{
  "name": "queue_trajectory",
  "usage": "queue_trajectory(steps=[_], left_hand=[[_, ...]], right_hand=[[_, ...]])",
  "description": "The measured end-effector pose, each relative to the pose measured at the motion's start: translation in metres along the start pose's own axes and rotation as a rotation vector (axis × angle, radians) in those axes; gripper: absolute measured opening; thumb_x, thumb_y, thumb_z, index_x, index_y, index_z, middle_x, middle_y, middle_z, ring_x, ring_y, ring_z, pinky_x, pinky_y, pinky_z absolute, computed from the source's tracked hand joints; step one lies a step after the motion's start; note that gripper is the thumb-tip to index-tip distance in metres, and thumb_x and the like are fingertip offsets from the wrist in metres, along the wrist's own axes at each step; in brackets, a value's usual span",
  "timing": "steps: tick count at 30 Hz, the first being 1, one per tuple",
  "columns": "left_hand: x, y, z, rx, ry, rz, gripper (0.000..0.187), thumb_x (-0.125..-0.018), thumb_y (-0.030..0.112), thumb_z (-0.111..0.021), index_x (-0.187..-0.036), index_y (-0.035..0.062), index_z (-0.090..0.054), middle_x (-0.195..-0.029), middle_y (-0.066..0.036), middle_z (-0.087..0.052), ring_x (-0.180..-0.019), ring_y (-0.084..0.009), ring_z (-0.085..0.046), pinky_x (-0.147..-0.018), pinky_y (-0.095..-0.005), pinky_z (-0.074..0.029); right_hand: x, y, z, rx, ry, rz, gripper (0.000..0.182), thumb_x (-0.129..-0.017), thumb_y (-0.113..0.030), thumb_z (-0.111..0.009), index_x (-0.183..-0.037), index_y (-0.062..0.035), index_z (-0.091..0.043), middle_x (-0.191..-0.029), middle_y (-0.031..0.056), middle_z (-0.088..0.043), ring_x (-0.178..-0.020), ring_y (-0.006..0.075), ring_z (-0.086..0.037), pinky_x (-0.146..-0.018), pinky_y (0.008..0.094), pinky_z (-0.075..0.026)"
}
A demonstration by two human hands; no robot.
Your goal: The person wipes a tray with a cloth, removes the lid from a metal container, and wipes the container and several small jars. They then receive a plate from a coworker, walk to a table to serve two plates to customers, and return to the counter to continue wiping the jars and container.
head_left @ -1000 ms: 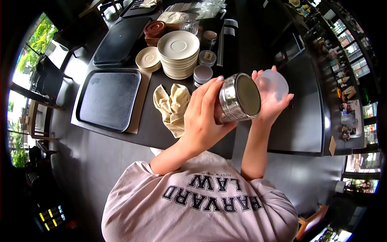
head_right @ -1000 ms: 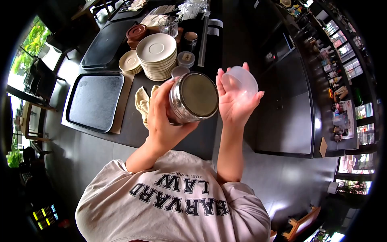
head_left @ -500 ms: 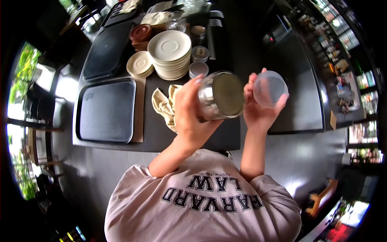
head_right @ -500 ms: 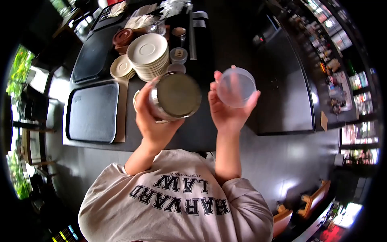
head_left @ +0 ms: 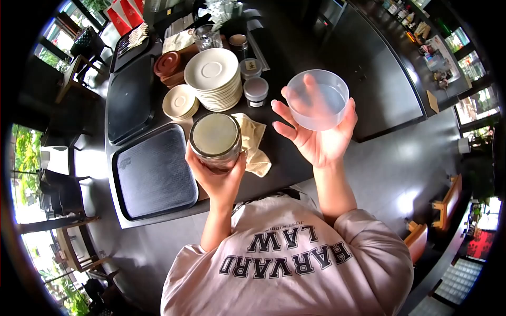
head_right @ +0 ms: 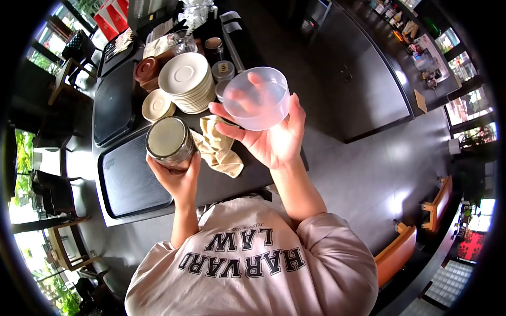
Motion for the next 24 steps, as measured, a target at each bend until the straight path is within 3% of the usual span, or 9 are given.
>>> queue_trajectory(steps=[2,4,6,7,9,11,17,20,24], left_hand=[[-0.008,-0.001,0.01,0.067,-0.04,0.052,0.081,-0.057,0.013,-0.08,-0.123,-0.0019,-0.035,-0.112,-0.013,-0.048,-0.104,-0.0217,-0.049,-0.092,-0.0332,-0.037],[-0.014,-0.003,0.02,0.194,-0.088,0.136,0.078,-0.059,0.014,-0.079,-0.122,-0.0015,-0.036,-0.113,-0.012,-0.049,-0.103,-0.0202,-0.049,-0.091,-0.032,-0.038],[-0.018,-0.004,0.03,0.401,-0.121,0.221,0.075,-0.062,0.015,-0.078,-0.122,-0.0008,-0.036,-0.111,-0.01,-0.05,-0.102,-0.0177,-0.05,-0.089,-0.0299,-0.039],[-0.021,-0.003,0.035,0.457,-0.151,0.252,0.073,-0.063,0.015,-0.077,-0.122,-0.0005,-0.037,-0.109,-0.009,-0.051,-0.101,-0.0171,-0.05,-0.089,-0.0292,-0.039],[-0.025,-0.006,0.052,0.505,-0.154,0.304,0.069,-0.066,0.019,-0.076,-0.121,-0.0005,-0.039,-0.108,-0.008,-0.053,-0.098,-0.0155,-0.052,-0.088,-0.0288,-0.04],[-0.027,-0.01,0.064,0.596,-0.146,0.372,0.068,-0.067,0.022,-0.075,-0.121,-0.0009,-0.041,-0.107,-0.008,-0.054,-0.097,-0.015,-0.052,-0.087,-0.0288,-0.041],[-0.037,-0.018,0.085,0.599,-0.174,0.334,0.071,-0.068,0.031,-0.075,-0.121,-0.0019,-0.041,-0.107,-0.009,-0.054,-0.096,-0.0149,-0.053,-0.086,-0.0288,-0.042],[-0.034,-0.026,0.09,0.577,-0.161,0.324,0.069,-0.069,0.03,-0.074,-0.121,-0.0011,-0.041,-0.107,-0.009,-0.054,-0.096,-0.015,-0.052,-0.086,-0.0287,-0.041],[-0.031,-0.035,0.089,0.561,-0.188,0.343,0.066,-0.069,0.028,-0.073,-0.12,-0.0004,-0.042,-0.106,-0.009,-0.054,-0.096,-0.0156,-0.053,-0.085,-0.0296,-0.043]], right_hand=[[-0.004,-0.001,0.008,0.256,0.122,0.073,0.068,-0.084,-0.053,-0.048,-0.136,-0.0141,-0.028,-0.116,0.0173,-0.052,-0.112,0.0381,-0.049,-0.085,0.0484,-0.047],[0.004,-0.015,0.056,0.664,0.325,0.208,0.061,-0.084,-0.043,-0.051,-0.135,-0.0153,-0.032,-0.11,0.0126,-0.054,-0.102,0.0226,-0.054,-0.09,0.0421,-0.043],[0.021,-0.02,0.106,0.984,0.41,0.215,0.058,-0.084,-0.031,-0.057,-0.131,-0.0097,-0.034,-0.111,0.0115,-0.052,-0.104,0.0198,-0.05,-0.093,0.0386,-0.038],[0.037,-0.021,0.138,1.085,0.512,0.19,0.062,-0.081,-0.027,-0.061,-0.132,-0.0117,-0.031,-0.12,0.0134,-0.047,-0.108,0.0222,-0.049,-0.096,0.0416,-0.036],[0.061,-0.017,0.156,1.351,0.515,0.212,0.06,-0.079,-0.008,-0.063,-0.13,-0.0088,-0.031,-0.12,0.0113,-0.045,-0.113,0.0197,-0.046,-0.094,0.033,-0.039],[0.083,-0.008,0.169,1.48,0.609,0.218,0.055,-0.079,-0.005,-0.064,-0.127,-0.0068,-0.038,-0.122,0.0091,-0.042,-0.113,0.0214,-0.045,-0.096,0.0341,-0.038],[0.135,-0.001,0.213,1.92,0.684,0.468,0.031,-0.072,0.01,-0.055,-0.1,0.0001,-0.047,-0.1,0.0143,-0.056,-0.097,0.0279,-0.057,-0.091,0.0346,-0.045],[0.125,0.004,0.193,2.213,0.606,0.51,0.037,-0.066,0.007,-0.051,-0.101,0.0,-0.047,-0.097,0.016,-0.053,-0.097,0.0331,-0.052,-0.086,0.0403,-0.043],[0.051,-0.01,0.155,2.419,0.584,0.554,0.045,-0.078,-0.021,-0.063,-0.12,-0.012,-0.051,-0.13,0.0183,-0.039,-0.116,0.0361,-0.04,-0.098,0.0432,-0.034]])
Point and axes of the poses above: each hand's wrist, its own x-axis away from the middle knuckle, its own z-axis out of the back of the hand, y = z × x, the point moved 9 cm from there along -x, towards the middle knuckle
